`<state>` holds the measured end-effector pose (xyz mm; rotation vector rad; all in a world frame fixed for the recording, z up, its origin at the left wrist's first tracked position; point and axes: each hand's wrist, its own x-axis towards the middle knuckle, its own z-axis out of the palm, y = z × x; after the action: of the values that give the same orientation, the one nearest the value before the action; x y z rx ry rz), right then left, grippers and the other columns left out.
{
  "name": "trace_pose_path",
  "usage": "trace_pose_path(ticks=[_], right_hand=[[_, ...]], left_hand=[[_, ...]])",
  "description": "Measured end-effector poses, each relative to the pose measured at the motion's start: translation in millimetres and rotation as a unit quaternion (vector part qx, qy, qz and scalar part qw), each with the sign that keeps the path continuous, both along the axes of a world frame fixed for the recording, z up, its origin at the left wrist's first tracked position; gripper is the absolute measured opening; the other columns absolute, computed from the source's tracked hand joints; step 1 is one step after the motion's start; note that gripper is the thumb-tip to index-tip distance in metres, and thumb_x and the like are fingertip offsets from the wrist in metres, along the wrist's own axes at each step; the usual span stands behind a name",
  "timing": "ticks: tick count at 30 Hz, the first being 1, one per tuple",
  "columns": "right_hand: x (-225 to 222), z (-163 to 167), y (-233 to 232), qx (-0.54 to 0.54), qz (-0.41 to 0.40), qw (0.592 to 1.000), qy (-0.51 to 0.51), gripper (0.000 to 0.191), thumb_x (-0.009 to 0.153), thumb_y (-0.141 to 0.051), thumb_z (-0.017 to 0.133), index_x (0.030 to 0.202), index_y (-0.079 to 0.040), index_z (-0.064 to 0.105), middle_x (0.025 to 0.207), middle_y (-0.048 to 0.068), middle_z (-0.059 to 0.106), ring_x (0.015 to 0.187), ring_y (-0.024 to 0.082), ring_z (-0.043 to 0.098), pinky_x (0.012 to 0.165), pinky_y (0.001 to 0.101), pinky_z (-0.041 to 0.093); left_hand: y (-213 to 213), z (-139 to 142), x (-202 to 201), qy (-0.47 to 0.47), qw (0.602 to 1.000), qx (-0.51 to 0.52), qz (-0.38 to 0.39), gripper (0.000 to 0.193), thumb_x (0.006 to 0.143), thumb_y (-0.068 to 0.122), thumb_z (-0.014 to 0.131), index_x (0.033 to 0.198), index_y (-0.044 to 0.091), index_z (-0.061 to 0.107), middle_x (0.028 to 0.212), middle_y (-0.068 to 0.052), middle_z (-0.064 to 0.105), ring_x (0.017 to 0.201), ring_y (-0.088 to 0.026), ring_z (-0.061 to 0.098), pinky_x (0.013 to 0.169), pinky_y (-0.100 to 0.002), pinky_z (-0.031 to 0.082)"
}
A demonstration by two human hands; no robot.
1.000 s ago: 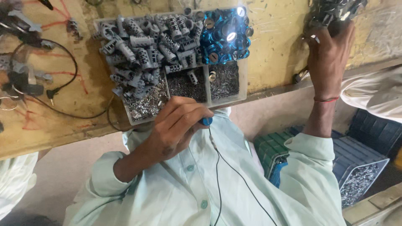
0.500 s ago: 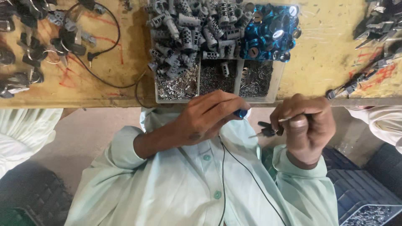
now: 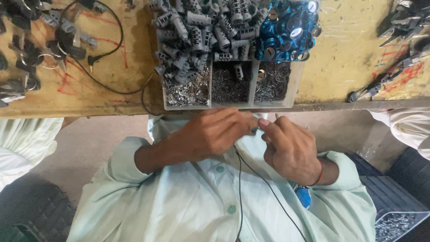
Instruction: The person sits at a workbench assembling padlock components. They pick small metal pins and springs from a compartment tray, insert them into blue and gray padlock cylinder bodies by hand, press the parts into place, and set finished cylinders on the bench.
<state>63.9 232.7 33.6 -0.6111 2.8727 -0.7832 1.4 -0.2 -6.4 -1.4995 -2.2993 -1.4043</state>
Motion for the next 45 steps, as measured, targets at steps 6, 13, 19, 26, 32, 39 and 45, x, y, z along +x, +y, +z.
trace_pose_path(ticks=[6,13,19,26,32,39,45], right_hand=[[1.5,5.2,6.7,-0.036,0.023,0.998,-0.054,0.051,0.084,0.009,0.062,0.134,0.01,0.049,0.084,0.012,0.058,0.066,0.029,0.06,0.057,0.0415,0.047],[-46.3,6.0,48.0,0.07,-0.142,0.983,0.088,0.032,0.104,0.009,0.056,0.135,0.005,0.051,0.124,0.027,0.06,0.102,0.036,0.064,0.088,0.0403,0.056],[-67.1,10.1,5.4,0.049,-0.185,0.981,0.03,0.009,0.1,0.001,0.071,0.107,-0.003,0.068,0.112,0.015,0.062,0.096,0.026,0.064,0.081,0.038,0.054],[-88.5,-18.4,-42.9,0.119,0.1,0.988,-0.011,0.014,0.089,-0.013,0.073,0.098,-0.006,0.064,0.095,0.011,0.054,0.092,0.03,0.058,0.076,0.0411,0.049],[-81.9,-22.8,-41.1,0.137,0.098,0.985,-0.027,0.018,0.086,-0.014,0.073,0.1,-0.006,0.064,0.097,0.011,0.055,0.091,0.029,0.059,0.075,0.0412,0.049],[-77.1,-18.2,-45.9,0.107,0.04,0.993,-0.031,0.013,0.097,-0.016,0.074,0.103,-0.009,0.065,0.093,0.009,0.052,0.082,0.027,0.061,0.063,0.043,0.047],[-71.7,-24.6,-42.7,0.105,0.04,0.993,-0.037,0.011,0.096,-0.016,0.073,0.101,-0.009,0.065,0.095,0.01,0.053,0.082,0.028,0.063,0.062,0.0432,0.048]], left_hand=[[18.8,10.3,2.1,-0.257,0.964,0.07,-0.024,0.027,0.095,0.005,0.073,0.117,-0.006,0.061,0.106,-0.013,0.065,0.099,-0.029,0.069,0.082,-0.04,0.057],[-33.5,21.9,-7.5,-0.157,0.955,-0.092,0.233,0.022,0.096,0.015,0.08,0.105,0.009,0.061,0.094,-0.006,0.067,0.086,-0.024,0.069,0.069,-0.039,0.056],[-46.1,13.9,-11.4,-0.087,0.907,-0.35,0.217,0.032,0.076,0.007,0.066,0.108,0.004,0.061,0.093,-0.007,0.062,0.091,-0.026,0.067,0.066,-0.041,0.054],[-57.9,21.5,-12.7,-0.149,0.937,-0.239,0.206,0.035,0.074,-0.001,0.067,0.108,0.003,0.061,0.094,-0.012,0.061,0.089,-0.031,0.065,0.064,-0.043,0.052],[-53.8,8.6,-1.7,-0.191,0.932,-0.141,0.273,0.019,0.095,0.008,0.075,0.102,0.005,0.058,0.096,-0.011,0.061,0.09,-0.032,0.066,0.072,-0.044,0.053],[-57.9,5.2,-1.0,-0.22,0.936,-0.067,0.267,0.022,0.091,0.002,0.078,0.097,0.003,0.058,0.094,-0.011,0.061,0.088,-0.032,0.066,0.074,-0.042,0.053],[-51.6,6.9,-1.5,-0.18,0.94,-0.014,0.29,0.025,0.089,0.004,0.086,0.104,0.005,0.066,0.089,-0.009,0.066,0.079,-0.027,0.069,0.069,-0.038,0.054]])
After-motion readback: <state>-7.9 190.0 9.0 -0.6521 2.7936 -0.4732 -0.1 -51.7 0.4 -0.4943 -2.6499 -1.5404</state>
